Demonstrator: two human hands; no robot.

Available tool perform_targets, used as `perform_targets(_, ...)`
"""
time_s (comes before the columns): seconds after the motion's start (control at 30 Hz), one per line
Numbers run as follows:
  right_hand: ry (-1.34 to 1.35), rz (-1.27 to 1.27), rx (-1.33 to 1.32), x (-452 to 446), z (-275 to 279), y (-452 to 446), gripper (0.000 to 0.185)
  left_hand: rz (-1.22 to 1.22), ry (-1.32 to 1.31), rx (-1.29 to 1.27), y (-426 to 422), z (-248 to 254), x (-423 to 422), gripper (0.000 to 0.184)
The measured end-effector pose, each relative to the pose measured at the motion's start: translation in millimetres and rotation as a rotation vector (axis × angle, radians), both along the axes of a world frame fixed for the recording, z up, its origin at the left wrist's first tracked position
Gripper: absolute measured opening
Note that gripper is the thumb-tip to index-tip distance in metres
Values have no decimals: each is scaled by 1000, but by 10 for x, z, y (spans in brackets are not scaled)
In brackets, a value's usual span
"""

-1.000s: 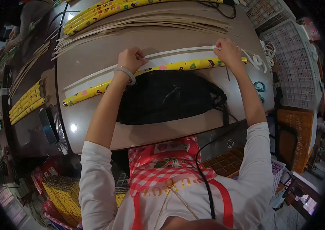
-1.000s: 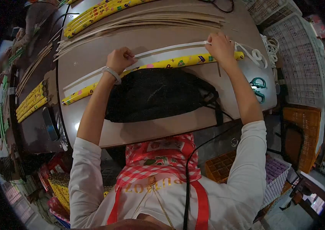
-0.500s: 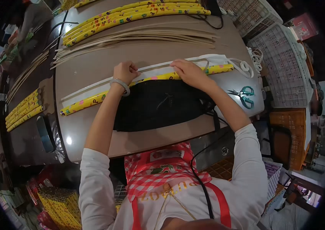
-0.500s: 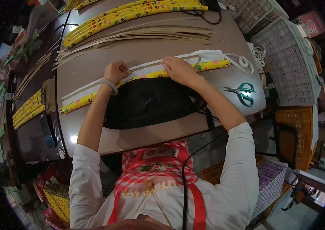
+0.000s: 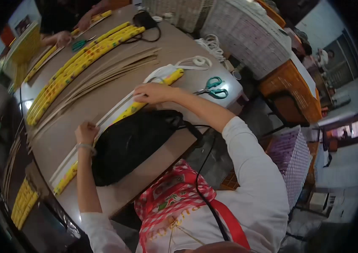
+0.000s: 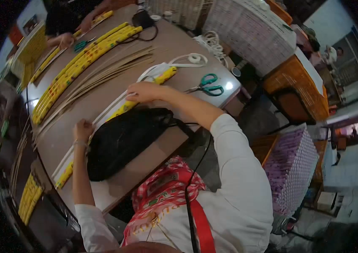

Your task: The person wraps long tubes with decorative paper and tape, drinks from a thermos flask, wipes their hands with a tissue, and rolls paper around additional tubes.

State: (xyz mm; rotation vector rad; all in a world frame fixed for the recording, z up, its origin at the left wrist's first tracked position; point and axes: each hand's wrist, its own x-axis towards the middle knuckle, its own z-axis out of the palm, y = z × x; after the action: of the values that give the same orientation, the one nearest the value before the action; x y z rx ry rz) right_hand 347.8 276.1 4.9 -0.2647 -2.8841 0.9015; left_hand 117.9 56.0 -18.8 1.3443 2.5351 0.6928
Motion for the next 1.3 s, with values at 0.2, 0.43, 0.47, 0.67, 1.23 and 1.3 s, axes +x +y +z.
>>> perform_targets(0.2, 36, -13, 122, -69, -107, -193, 37, -20, 74, 23, -112, -6, -7, 21)
perform_targets(0.43, 64, -47, 137, -26, -43, -238, 33, -53, 239, 40, -33, 249, 295, 18)
perform_targets(0.47, 69, -33, 145, -50, -105, -208, 33, -81, 148, 23, -14, 211, 240, 13)
perform_targets(0.67, 74, -80, 163, -12, -90, -279, 30, -284, -8, 168, 408, 212, 395, 11)
perform_targets(1.23, 244, -265, 371, -28, 250, 457, 30, -245, -225, 179, 936, -76, 621, 11)
perform_targets(1.3, 9, -302, 164, -50, 306, 591, 29, -234, -210, 161, 934, -48, 630, 11)
